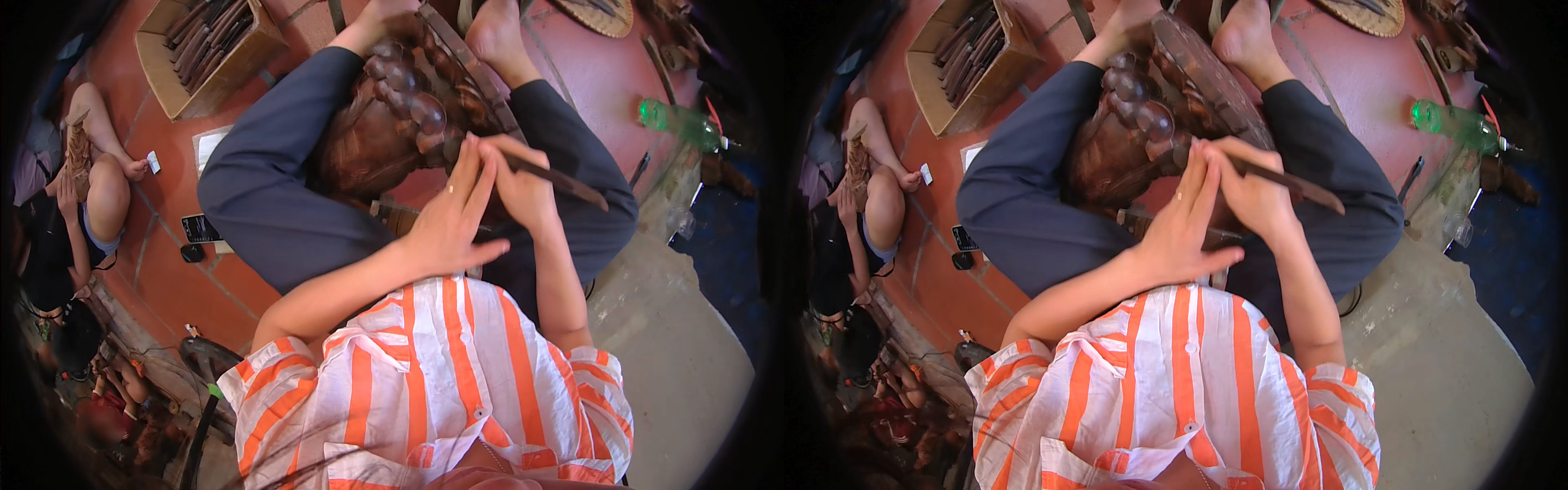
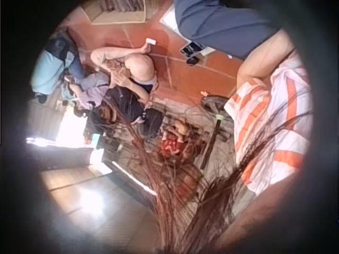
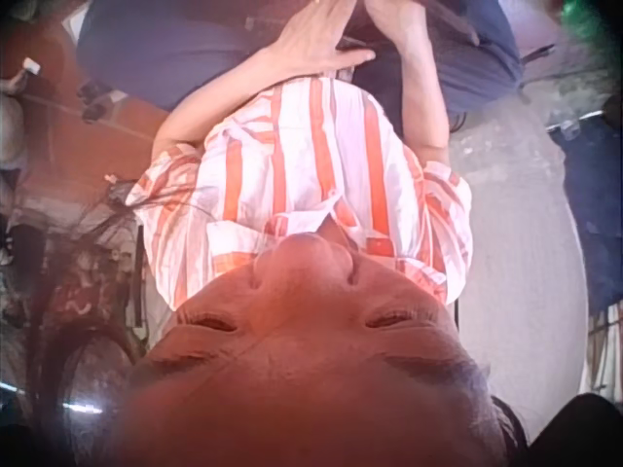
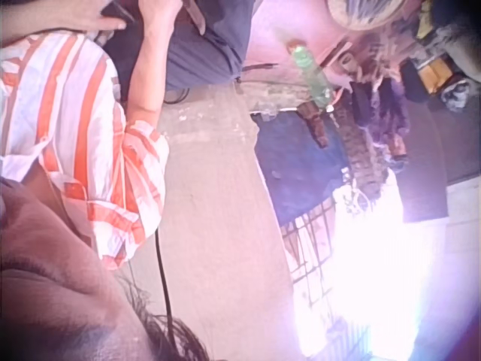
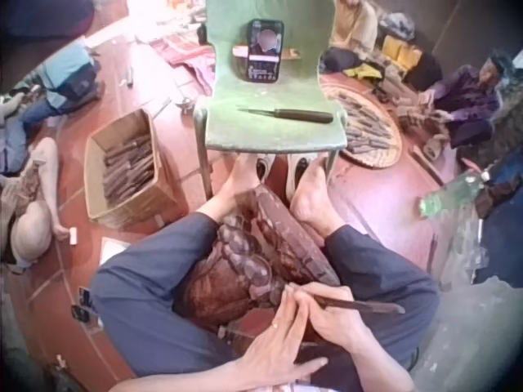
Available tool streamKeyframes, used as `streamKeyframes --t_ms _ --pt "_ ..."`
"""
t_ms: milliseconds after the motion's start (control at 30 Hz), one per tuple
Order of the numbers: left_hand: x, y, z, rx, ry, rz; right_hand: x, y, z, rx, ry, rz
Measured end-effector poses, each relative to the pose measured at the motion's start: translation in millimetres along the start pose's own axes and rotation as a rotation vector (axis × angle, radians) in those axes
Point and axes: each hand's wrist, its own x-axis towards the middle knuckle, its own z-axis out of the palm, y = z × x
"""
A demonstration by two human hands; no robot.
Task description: The person sits cross-legged on the floor and uses a small knife to carve a dark, bulbous wooden object resting between their legs. They repeatedly scrape and shape the surface of the wood, occasionally rotating the object to access different areas.
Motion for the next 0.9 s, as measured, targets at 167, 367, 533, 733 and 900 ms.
streamKeyframes --t_ms 167,367,533,733,900 --pt "-9.0 1.4 0.8 0.03 0.033 0.017 0.7 7.0 2.8 0.007 -0.02 -0.092" --pt "-12.6 4.2 0.3 0.008 0.032 0.003 -1.4 6.3 3.6 -0.038 -0.024 -0.213" --pt "-1.5 1.6 -3.4 0.002 0.032 -0.011 8.6 -7.0 -2.4 -0.005 -0.058 -0.012" --pt "-13.8 6.1 -1.2 -0.003 0.023 -0.015 5.1 -3.8 -3.1 -0.067 -0.103 -0.084" --pt "-3.3 4.4 -5.9 0.008 0.01 -0.025 10.6 -3.8 -2.3 0.036 -0.059 -0.018"
